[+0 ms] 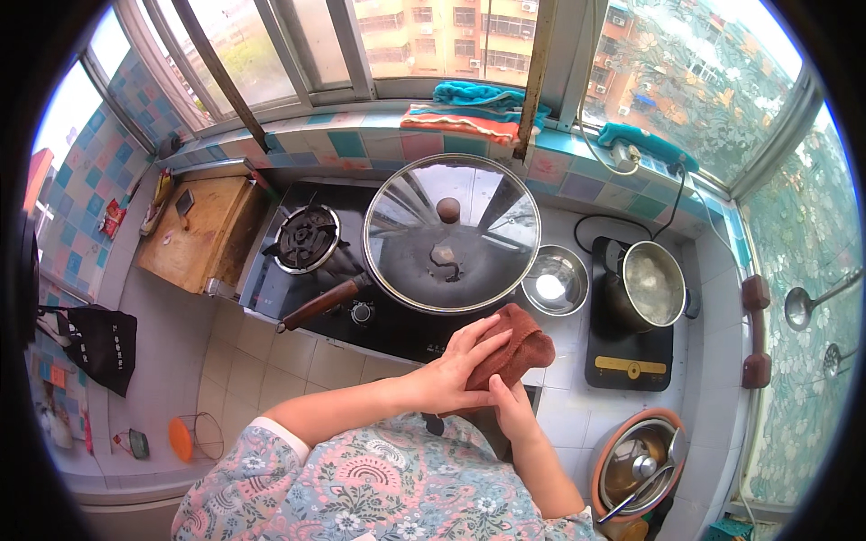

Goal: The person cleans a kitchen countertop and stovetop using a brown cloth. They wipe the surface around a pot on an induction burner, then lift a wok lid to wipe the wok's interior and the lid itself. Finally, they wipe the stovetop surface and the window sill area.

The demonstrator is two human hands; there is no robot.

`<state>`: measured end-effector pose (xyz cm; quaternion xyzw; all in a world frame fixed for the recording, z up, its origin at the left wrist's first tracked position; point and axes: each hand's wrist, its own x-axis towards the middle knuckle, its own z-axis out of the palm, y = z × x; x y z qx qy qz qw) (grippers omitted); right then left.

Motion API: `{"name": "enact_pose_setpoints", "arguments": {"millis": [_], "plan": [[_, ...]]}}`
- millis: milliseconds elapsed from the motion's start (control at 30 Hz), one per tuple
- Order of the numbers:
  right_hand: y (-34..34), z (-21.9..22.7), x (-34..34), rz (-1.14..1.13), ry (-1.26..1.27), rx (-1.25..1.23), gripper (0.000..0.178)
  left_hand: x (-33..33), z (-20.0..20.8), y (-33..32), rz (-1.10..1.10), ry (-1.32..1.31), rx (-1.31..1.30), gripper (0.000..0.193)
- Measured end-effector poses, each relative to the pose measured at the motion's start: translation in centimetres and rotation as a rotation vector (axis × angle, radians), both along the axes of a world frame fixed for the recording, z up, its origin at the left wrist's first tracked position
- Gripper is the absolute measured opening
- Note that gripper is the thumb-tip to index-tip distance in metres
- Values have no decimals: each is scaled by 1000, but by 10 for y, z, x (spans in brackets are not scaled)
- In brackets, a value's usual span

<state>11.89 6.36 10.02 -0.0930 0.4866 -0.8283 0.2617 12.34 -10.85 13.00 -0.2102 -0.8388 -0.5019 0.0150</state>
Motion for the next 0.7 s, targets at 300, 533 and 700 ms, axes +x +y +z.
{"name": "enact_pose_setpoints", "arguments": {"millis": [300,533,700], "plan": [[-50,42,-77,104,460,493,35,7,25,-91,166,-422,619,58],[-167,44,-170,-349,1190,1302,61,6,36,-226,378,-265,780,56],[-203,37,-200,-173,1001,1810,44,-37,36,-297,423,-214,527,53]]}}
